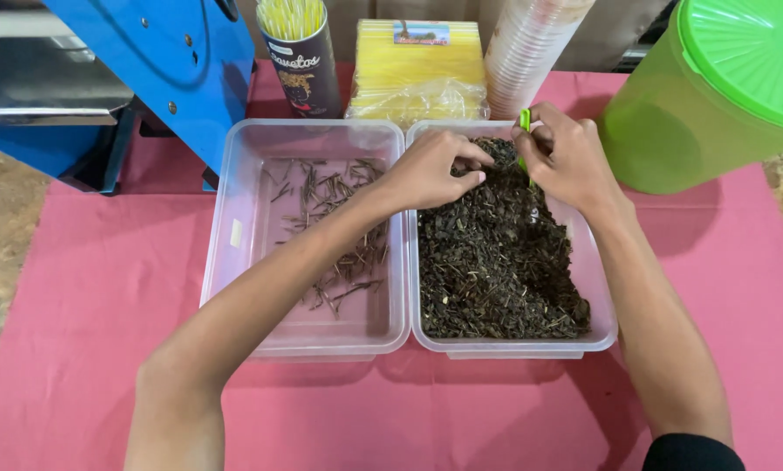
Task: Sorting dried tea leaves by manually removing stems and using a spoon to stir the leaves.
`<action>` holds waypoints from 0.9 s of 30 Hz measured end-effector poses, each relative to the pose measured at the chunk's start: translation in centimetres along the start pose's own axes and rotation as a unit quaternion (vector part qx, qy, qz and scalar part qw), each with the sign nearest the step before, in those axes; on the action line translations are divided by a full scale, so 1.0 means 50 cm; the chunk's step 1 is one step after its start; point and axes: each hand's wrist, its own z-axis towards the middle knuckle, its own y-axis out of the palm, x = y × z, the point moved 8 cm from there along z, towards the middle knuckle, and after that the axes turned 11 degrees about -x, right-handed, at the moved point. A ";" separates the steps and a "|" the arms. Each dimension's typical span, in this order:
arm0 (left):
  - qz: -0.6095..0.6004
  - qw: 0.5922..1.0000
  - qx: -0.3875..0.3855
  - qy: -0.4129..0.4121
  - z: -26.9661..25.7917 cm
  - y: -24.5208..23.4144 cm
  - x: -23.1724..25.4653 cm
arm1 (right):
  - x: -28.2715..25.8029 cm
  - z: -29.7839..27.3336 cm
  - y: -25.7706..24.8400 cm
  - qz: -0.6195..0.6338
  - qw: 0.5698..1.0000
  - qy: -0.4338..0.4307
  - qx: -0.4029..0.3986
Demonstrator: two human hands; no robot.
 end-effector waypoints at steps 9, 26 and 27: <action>0.024 0.999 -0.033 -0.017 -0.026 -0.001 0.035 | -0.077 0.001 -0.020 -0.032 0.998 -0.042 0.039; 0.102 0.994 -0.010 -0.023 -0.045 0.005 0.081 | -0.133 0.026 -0.026 -0.020 0.999 0.002 -0.028; 0.135 0.991 -0.014 -0.002 -0.046 0.009 0.094 | -0.132 0.026 -0.027 -0.022 1.000 0.003 -0.021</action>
